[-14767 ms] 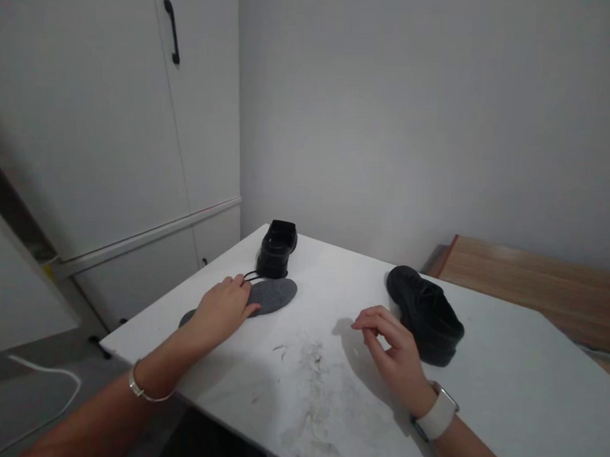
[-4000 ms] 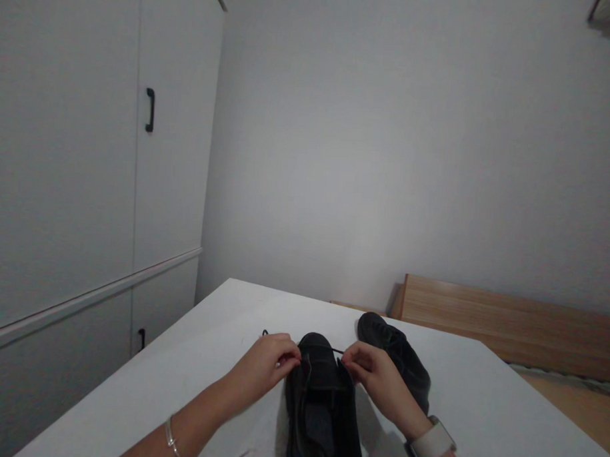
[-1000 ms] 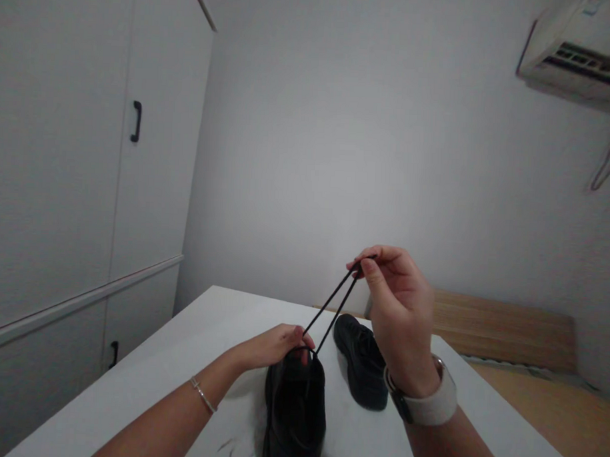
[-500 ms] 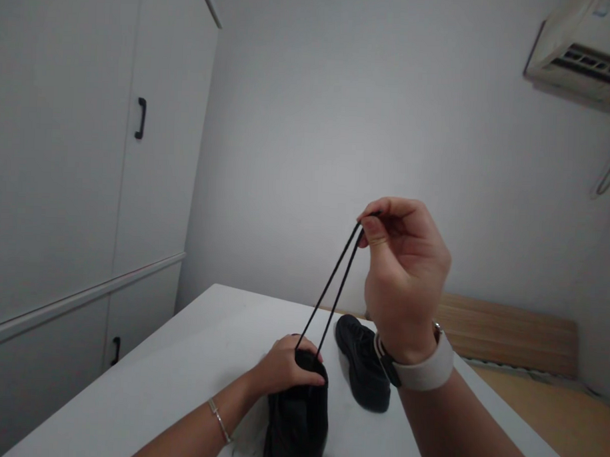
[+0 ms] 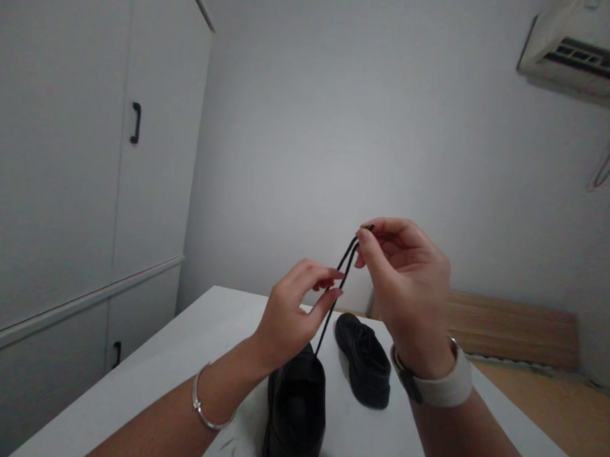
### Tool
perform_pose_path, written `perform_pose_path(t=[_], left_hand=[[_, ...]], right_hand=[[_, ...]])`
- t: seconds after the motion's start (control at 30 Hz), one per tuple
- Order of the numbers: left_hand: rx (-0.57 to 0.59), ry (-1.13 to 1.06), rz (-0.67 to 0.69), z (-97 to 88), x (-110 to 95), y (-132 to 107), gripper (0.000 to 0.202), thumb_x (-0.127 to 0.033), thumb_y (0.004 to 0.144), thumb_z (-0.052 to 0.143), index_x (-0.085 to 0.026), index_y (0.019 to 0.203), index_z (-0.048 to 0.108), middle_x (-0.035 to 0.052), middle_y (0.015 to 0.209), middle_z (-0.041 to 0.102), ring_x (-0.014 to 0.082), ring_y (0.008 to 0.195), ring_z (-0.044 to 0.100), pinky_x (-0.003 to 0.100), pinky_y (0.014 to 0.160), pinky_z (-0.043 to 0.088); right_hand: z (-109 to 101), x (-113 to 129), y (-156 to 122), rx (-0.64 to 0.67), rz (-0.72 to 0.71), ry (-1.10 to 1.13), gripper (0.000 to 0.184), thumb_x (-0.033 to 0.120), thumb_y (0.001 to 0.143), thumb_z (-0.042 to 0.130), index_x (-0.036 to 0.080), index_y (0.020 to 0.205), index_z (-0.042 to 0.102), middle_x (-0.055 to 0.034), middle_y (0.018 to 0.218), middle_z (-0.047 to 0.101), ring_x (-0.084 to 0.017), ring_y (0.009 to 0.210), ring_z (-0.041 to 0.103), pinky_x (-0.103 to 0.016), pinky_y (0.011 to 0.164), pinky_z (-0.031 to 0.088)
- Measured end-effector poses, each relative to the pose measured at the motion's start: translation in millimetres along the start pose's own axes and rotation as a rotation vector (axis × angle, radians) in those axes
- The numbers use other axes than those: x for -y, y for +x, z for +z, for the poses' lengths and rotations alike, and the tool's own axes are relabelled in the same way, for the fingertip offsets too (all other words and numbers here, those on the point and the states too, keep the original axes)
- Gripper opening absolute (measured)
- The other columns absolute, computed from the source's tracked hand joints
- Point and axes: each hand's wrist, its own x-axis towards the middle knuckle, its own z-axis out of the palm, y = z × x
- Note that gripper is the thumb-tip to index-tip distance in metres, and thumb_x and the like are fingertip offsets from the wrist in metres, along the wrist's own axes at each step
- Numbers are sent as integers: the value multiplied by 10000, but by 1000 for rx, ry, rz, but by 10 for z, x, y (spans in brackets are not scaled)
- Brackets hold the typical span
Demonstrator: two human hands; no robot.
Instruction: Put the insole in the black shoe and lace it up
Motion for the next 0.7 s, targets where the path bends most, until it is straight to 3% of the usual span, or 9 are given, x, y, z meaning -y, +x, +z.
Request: perform_pose_path(t=[0.17, 0.33, 0.47, 0.63, 0.7], left_hand=[[-49, 46, 65, 62, -244, 319, 43, -144, 880, 641, -160, 840, 648, 16, 787, 643, 137, 707, 581, 252, 692, 481], [-5, 41, 11, 114, -200, 317, 83, -106, 855, 670, -167, 805, 644, -3, 750, 643, 124, 684, 589, 235, 671, 487], [-64, -54, -84, 168, -144, 302, 138, -157, 826, 720, -169, 827, 582, -21, 748, 617, 108, 651, 596, 208, 622, 501], [-66, -10, -71, 210, -153, 313, 45, -150, 878, 631, -168, 842, 612, -1, 784, 658, 112, 688, 610, 221, 668, 501], [-62, -83, -131, 194, -130, 316, 12, -156, 872, 628, -163, 862, 627, 6, 796, 660, 119, 708, 617, 232, 688, 509]], right_hand=[[-26, 64, -68, 25, 30, 25, 72, 130, 802, 683, 179, 832, 640, 13, 761, 655, -116, 662, 654, -234, 617, 563], [-118, -4, -73, 27, 87, 69, 66, 144, 795, 695, 177, 824, 646, 14, 748, 669, -113, 662, 660, -224, 627, 568], [-138, -50, -84, 36, 152, 134, 62, 163, 793, 699, 170, 819, 643, 11, 731, 680, -108, 652, 661, -215, 621, 562], [-163, -88, -93, 48, 159, 160, 80, 210, 806, 703, 178, 835, 636, 5, 770, 677, -128, 712, 668, -269, 688, 572], [-201, -155, -84, 35, 172, 185, 86, 240, 826, 691, 184, 857, 634, 8, 782, 667, -124, 711, 656, -275, 697, 560]])
